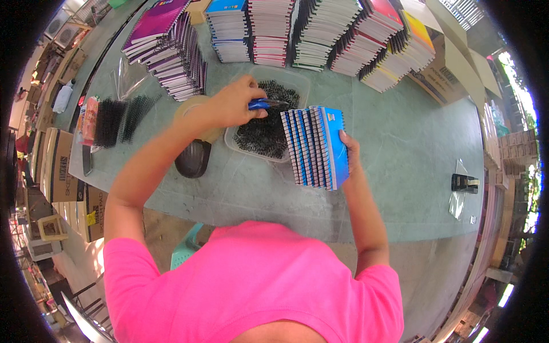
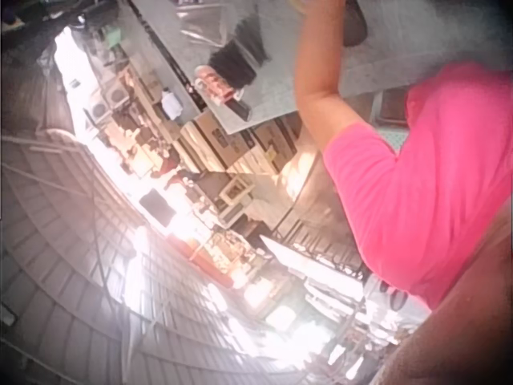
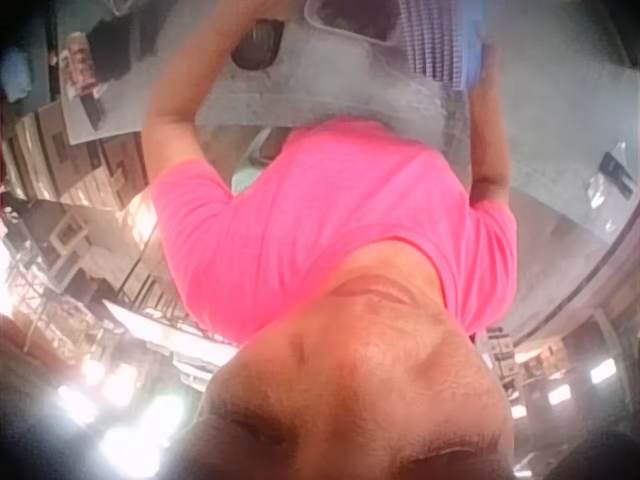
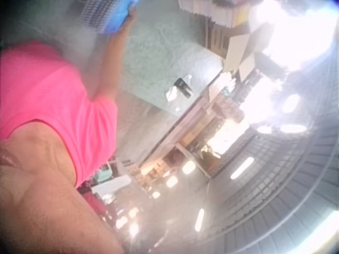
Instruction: The person uses pliers to cut the ends of metal spiral bindings on stacks of notebooks and then places the finished notebooks onto larger stacks.
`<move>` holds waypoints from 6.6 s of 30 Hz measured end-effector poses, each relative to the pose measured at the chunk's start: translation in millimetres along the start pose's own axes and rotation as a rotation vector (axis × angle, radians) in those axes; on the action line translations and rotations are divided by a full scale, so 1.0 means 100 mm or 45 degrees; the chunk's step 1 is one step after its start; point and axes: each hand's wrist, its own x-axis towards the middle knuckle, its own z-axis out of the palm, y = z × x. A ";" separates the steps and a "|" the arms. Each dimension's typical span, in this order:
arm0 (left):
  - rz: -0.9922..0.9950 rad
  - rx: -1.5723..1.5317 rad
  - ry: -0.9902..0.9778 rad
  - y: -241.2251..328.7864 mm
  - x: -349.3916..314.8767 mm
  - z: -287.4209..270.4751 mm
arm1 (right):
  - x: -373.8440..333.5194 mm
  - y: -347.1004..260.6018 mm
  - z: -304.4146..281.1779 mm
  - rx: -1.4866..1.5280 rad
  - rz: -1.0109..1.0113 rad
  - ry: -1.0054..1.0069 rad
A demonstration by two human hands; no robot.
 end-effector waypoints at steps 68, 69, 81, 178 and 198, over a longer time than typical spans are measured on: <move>-0.850 -1.212 -0.952 0.77 -0.15 -0.51 | 0.02 0.10 -0.07 0.068 -0.218 -0.355; -0.867 -1.313 -0.953 0.76 -0.16 -0.49 | 0.04 0.08 -0.11 0.094 -0.203 -0.376; -0.927 -1.678 -0.938 0.77 -0.09 -0.33 | -0.02 0.11 -0.02 0.096 -0.218 -0.341; -0.249 -1.512 0.782 0.84 0.51 -1.28 | 0.74 -1.14 2.82 -0.558 -0.546 -0.451; -1.078 -1.485 0.776 -0.72 1.51 -1.44 | 2.24 -1.72 2.43 -2.820 -1.083 0.135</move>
